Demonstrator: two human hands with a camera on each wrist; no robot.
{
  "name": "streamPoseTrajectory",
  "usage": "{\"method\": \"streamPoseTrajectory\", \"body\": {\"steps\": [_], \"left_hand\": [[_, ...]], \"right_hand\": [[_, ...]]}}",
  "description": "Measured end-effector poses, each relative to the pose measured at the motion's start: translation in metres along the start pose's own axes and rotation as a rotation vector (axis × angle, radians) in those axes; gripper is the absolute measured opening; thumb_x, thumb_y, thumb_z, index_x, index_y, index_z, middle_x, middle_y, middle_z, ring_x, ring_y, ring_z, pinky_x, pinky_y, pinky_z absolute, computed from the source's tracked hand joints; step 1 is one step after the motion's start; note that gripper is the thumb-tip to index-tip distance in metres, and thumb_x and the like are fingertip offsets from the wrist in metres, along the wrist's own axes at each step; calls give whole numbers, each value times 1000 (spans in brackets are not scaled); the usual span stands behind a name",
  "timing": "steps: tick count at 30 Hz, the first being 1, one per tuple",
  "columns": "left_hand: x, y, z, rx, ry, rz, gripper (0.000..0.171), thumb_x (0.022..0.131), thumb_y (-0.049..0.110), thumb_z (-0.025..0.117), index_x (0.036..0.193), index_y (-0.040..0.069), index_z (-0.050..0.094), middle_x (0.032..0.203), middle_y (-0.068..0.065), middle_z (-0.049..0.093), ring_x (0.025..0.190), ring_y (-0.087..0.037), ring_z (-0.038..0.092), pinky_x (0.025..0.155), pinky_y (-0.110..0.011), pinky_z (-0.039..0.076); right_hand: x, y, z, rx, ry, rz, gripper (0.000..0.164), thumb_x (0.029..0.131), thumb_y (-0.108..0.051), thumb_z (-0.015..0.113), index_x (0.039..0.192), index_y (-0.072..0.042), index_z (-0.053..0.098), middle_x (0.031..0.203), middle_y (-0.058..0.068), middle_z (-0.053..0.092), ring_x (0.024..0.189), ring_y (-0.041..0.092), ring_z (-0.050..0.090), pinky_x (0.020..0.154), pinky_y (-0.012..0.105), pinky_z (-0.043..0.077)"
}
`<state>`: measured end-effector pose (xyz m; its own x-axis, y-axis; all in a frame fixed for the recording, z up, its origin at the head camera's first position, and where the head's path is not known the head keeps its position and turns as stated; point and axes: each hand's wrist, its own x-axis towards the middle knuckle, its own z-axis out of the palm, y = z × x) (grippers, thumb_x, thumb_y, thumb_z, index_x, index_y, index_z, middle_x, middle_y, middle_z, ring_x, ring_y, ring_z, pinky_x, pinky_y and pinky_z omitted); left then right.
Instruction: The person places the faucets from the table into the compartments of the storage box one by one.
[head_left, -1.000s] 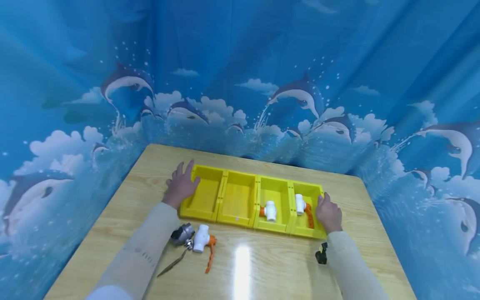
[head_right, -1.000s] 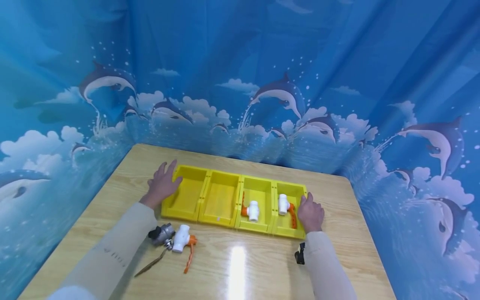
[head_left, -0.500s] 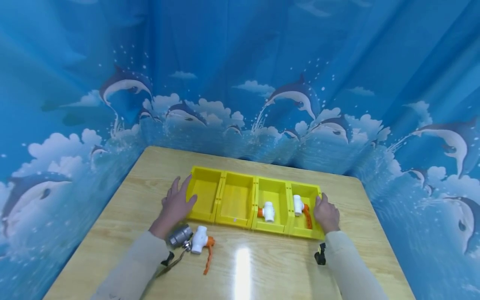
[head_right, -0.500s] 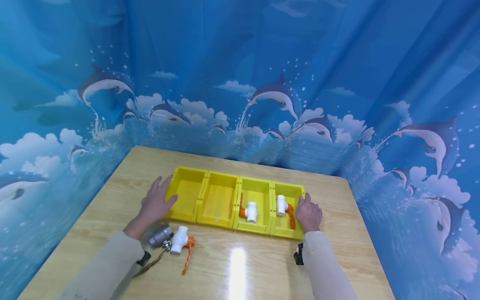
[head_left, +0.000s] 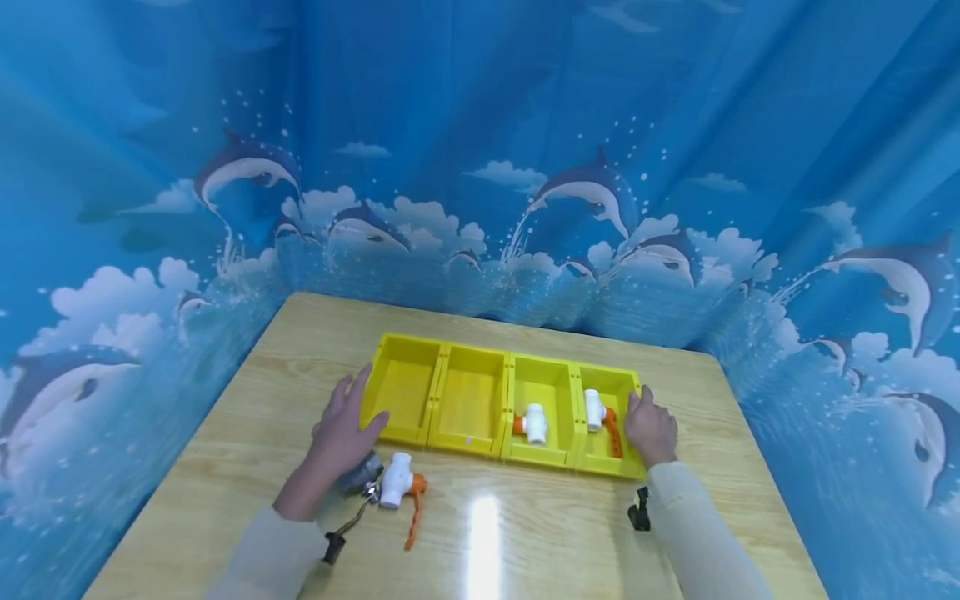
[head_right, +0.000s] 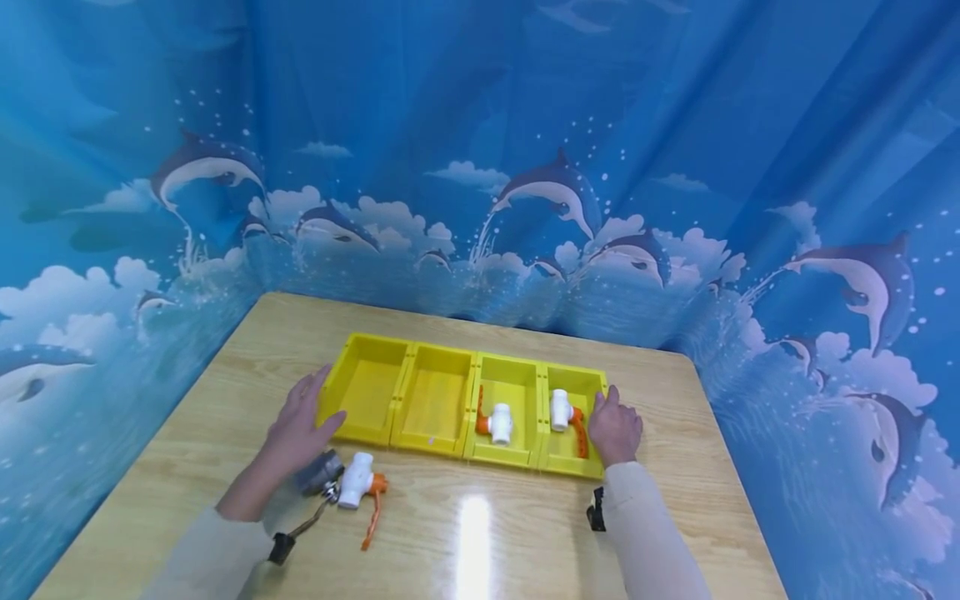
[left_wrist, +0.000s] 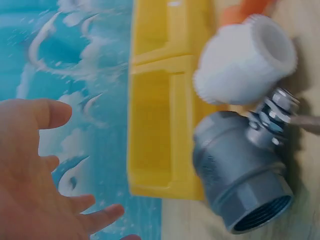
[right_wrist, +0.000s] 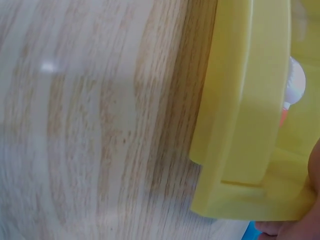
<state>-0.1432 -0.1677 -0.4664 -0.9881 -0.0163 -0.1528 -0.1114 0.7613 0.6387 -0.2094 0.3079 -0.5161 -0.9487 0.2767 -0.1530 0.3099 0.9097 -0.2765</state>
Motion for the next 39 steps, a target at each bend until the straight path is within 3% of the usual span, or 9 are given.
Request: {"method": "streamPoseTrajectory", "body": {"steps": [4,11,19,24,33,39], "left_hand": [[-9,3,-7,-45,-1,-16,80,98,35,52,157,30,-2,160,-22,0,140,-52,16,100,-76,20],[-25,7,-12,-50,-21,18,79,94,26,56,158,23,9,160,-22,-4,140,-52,14,99,-78,18],[-39,11,-12,40,-6,29,79,91,27,62,156,21,18,160,-22,-1,138,-52,18,98,-77,22],[-46,5,-8,56,-71,-44,76,91,32,63,155,22,23,160,-21,0,139,-52,15,99,-77,20],[-51,-11,-10,-19,-7,-32,70,91,26,64,151,12,32,157,-27,8,137,-54,17,100,-73,28],[-52,-19,1,38,-84,-99,74,85,23,71,149,10,36,157,-28,8,135,-57,18,96,-72,33]], "right_hand": [[1,0,1,7,-15,19,65,106,-39,9,149,8,17,134,39,43,122,54,41,107,63,26],[6,-1,-4,6,-16,39,67,105,-42,7,150,7,14,135,38,42,123,53,40,109,62,24],[8,-6,-9,-8,-21,35,67,105,-43,7,151,6,14,135,39,41,123,52,41,109,62,25],[6,-7,-6,0,-24,43,67,105,-42,7,150,6,15,135,39,41,123,52,41,109,62,26],[7,-4,-4,13,-24,36,69,104,-44,5,150,7,15,137,39,40,124,52,40,109,62,25],[6,0,-1,20,-35,53,68,105,-43,6,150,7,16,137,39,40,124,52,41,109,62,25]]}}
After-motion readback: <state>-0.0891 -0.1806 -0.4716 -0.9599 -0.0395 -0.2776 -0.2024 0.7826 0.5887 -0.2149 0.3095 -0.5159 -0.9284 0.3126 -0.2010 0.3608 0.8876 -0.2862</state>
